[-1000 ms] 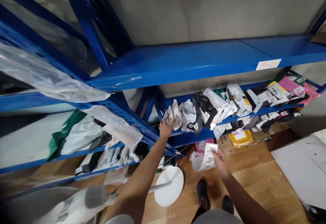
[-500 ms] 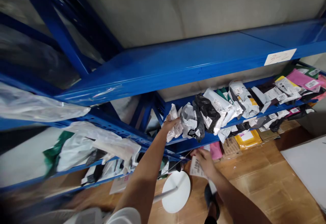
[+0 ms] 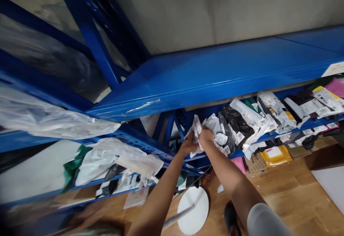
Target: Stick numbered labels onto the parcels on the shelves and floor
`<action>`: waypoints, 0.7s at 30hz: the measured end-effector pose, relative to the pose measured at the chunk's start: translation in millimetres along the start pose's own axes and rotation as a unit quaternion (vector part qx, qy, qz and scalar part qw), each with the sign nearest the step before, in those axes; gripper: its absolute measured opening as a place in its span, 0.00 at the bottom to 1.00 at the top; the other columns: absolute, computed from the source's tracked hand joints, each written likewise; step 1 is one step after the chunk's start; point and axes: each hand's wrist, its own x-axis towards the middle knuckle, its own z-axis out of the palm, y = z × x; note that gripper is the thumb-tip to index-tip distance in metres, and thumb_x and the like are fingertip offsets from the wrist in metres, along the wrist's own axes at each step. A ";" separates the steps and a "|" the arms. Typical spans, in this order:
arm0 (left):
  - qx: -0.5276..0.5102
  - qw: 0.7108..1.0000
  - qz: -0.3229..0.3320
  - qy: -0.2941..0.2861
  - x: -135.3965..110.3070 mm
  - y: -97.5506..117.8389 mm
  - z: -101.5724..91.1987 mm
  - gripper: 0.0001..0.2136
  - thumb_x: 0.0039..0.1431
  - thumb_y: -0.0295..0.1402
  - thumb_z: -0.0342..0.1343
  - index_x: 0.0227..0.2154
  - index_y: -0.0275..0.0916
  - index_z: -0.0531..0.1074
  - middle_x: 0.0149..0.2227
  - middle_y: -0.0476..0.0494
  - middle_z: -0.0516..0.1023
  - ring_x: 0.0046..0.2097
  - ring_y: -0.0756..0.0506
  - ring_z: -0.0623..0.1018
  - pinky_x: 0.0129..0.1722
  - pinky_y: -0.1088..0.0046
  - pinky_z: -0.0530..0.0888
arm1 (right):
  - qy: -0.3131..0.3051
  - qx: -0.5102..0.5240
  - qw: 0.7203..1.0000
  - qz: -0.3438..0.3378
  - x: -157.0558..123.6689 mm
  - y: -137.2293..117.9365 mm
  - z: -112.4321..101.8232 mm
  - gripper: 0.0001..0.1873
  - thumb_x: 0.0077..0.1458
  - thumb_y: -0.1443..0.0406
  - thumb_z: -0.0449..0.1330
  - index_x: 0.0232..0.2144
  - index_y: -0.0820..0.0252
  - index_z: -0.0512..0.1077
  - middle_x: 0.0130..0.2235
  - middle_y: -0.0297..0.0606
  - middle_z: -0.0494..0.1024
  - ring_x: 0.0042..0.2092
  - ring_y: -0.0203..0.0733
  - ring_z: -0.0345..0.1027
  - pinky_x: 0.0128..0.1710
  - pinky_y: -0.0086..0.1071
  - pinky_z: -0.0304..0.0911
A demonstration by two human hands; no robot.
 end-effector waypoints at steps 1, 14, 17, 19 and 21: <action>0.009 1.000 -0.005 0.001 -1.5 0.9 0.6 0.46 0.49 0.34 0.68 0.70 0.34 0.54 0.64 0.26 0.71 0.61 0.31 0.75 0.58 0.62 0.71 | 0.010 -0.010 1.000 -0.006 -1.1 0.1 1.5 0.20 0.65 0.66 0.56 0.58 0.59 0.67 0.54 0.51 0.78 0.54 0.52 0.76 0.49 0.42 0.69; 0.003 0.991 -0.092 0.097 -18.0 -11.9 -16.3 0.32 0.61 0.24 0.49 0.70 0.32 0.56 0.55 0.27 0.80 0.57 0.34 0.79 0.53 0.64 0.73 | 0.035 -0.070 0.994 -0.071 -4.2 -1.9 1.3 0.22 0.66 0.70 0.49 0.58 0.57 0.71 0.58 0.51 0.73 0.48 0.48 0.77 0.45 0.38 0.70; -0.001 0.990 -0.099 0.097 -17.3 -14.1 -14.8 0.35 0.62 0.25 0.50 0.72 0.33 0.49 0.55 0.29 0.80 0.56 0.36 0.80 0.52 0.65 0.74 | 0.020 -0.063 0.993 -0.093 -7.6 -4.1 -5.1 0.20 0.64 0.71 0.50 0.51 0.59 0.77 0.54 0.48 0.78 0.51 0.48 0.76 0.47 0.36 0.68; -0.001 0.990 -0.109 0.093 -15.1 -16.7 -13.0 0.37 0.64 0.27 0.51 0.72 0.30 0.43 0.52 0.28 0.81 0.54 0.36 0.81 0.51 0.63 0.74 | 0.011 -0.053 0.993 -0.101 -10.8 -3.6 -8.9 0.18 0.63 0.70 0.53 0.50 0.57 0.78 0.52 0.45 0.80 0.53 0.48 0.75 0.48 0.35 0.67; 0.003 0.990 -0.114 0.084 -11.9 -20.2 -10.8 0.34 0.66 0.32 0.51 0.71 0.30 0.47 0.50 0.30 0.82 0.51 0.37 0.82 0.51 0.60 0.75 | -0.002 -0.043 0.994 -0.100 -15.4 -0.5 -10.3 0.15 0.62 0.67 0.56 0.47 0.54 0.79 0.51 0.42 0.82 0.53 0.47 0.76 0.48 0.33 0.67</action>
